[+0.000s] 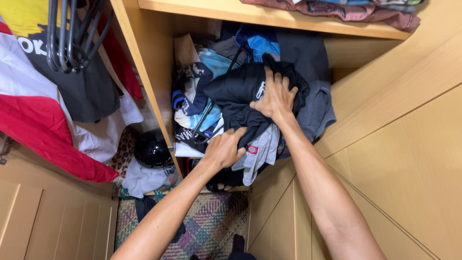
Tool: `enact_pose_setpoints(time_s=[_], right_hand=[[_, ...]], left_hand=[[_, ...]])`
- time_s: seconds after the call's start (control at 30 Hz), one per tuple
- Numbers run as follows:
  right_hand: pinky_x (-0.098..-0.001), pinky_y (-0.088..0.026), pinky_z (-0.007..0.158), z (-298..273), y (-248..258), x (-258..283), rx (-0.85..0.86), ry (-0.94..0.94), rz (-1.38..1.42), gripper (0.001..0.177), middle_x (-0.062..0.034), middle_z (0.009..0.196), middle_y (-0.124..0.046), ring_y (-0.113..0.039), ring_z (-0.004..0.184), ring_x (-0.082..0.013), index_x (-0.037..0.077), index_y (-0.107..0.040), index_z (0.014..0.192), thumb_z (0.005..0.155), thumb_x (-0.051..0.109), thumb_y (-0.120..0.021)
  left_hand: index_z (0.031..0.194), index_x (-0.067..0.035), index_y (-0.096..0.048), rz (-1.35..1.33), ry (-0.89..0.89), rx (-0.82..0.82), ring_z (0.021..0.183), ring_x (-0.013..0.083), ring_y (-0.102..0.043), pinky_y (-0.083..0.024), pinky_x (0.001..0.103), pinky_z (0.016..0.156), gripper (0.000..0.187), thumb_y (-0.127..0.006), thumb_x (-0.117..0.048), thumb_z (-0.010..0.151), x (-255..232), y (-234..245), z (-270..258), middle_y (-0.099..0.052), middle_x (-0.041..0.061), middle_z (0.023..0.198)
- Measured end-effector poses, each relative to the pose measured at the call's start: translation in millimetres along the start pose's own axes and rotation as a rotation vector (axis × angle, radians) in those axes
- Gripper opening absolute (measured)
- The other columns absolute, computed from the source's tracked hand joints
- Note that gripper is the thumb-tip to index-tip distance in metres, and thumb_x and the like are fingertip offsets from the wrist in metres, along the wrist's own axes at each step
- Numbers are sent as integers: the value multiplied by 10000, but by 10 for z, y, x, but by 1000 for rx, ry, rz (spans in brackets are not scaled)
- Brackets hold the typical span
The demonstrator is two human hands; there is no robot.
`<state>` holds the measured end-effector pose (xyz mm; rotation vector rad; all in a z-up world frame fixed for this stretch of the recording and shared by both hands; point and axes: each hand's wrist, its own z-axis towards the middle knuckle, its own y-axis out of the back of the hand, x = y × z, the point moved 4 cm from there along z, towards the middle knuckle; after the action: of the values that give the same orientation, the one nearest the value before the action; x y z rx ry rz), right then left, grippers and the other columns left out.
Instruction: The person opens a wooden wardrobe and sorts through a pile of clothes on a shelf. They pick up various garments, fold them, and place them back into the wardrobe. The person also handles several empty hangers, moving them from the wardrobe to a nearby table and back again.
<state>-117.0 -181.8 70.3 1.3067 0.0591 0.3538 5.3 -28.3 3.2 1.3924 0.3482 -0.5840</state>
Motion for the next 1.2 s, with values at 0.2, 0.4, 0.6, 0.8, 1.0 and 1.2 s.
enact_pose_setpoints(time_s=[0.2, 0.4, 0.6, 0.8, 1.0, 1.2], right_hand=[[-575, -438, 948, -276, -285, -321, -331, 119, 108, 754, -122, 1228, -682, -576, 1196, -344, 106, -574, 1322, 661, 307, -875], [-497, -465, 958, -724, -419, -560, -504, 89, 302, 707, -134, 1210, -682, -594, 1143, -380, 98, -622, 1308, 640, 179, -838], [-473, -493, 1004, -1084, -529, -704, -556, 75, 534, 712, -185, 1179, -649, -600, 1140, -418, 52, -594, 1333, 647, 33, -783], [-457, -484, 1049, -1168, -584, -890, -566, 125, 628, 726, -215, 1205, -636, -615, 1165, -421, 13, -560, 1357, 660, 13, -763], [-450, -480, 1062, -1153, -622, -934, -560, 143, 629, 723, -208, 1207, -651, -615, 1180, -417, 14, -557, 1372, 685, 25, -781], [-454, -470, 1084, -1192, -595, -942, -554, 155, 656, 745, -217, 1242, -640, -616, 1208, -412, 14, -545, 1390, 684, 36, -781]], left_hand=[[1316, -118, -584, -66, -125, -141, 952, 462, -683, -537, 539, 803, 568, -724, -456, 882, 50, 124, -86, -696, 231, 1124], [1104, -135, -615, -41, -22, -526, 993, 368, -664, -517, 486, 862, 234, -674, -334, 995, 540, 218, -26, -663, 141, 1040], [1356, -63, -571, 15, 159, -504, 1145, 372, -550, -447, 502, 944, 548, -725, -279, 876, 741, 363, 35, -572, 171, 1177], [1195, -50, -624, 265, -32, -374, 1133, 401, -538, -493, 496, 888, 638, -860, -322, 668, 436, 221, -46, -454, 275, 1426], [914, -5, -698, 287, -64, -322, 1109, 365, -565, -553, 441, 862, 347, -850, -237, 705, 568, 149, 11, -409, 298, 1491], [843, 11, -709, 367, -124, -397, 1066, 330, -612, -599, 388, 759, 167, -765, -59, 702, 599, 220, -58, -524, 217, 1365]])
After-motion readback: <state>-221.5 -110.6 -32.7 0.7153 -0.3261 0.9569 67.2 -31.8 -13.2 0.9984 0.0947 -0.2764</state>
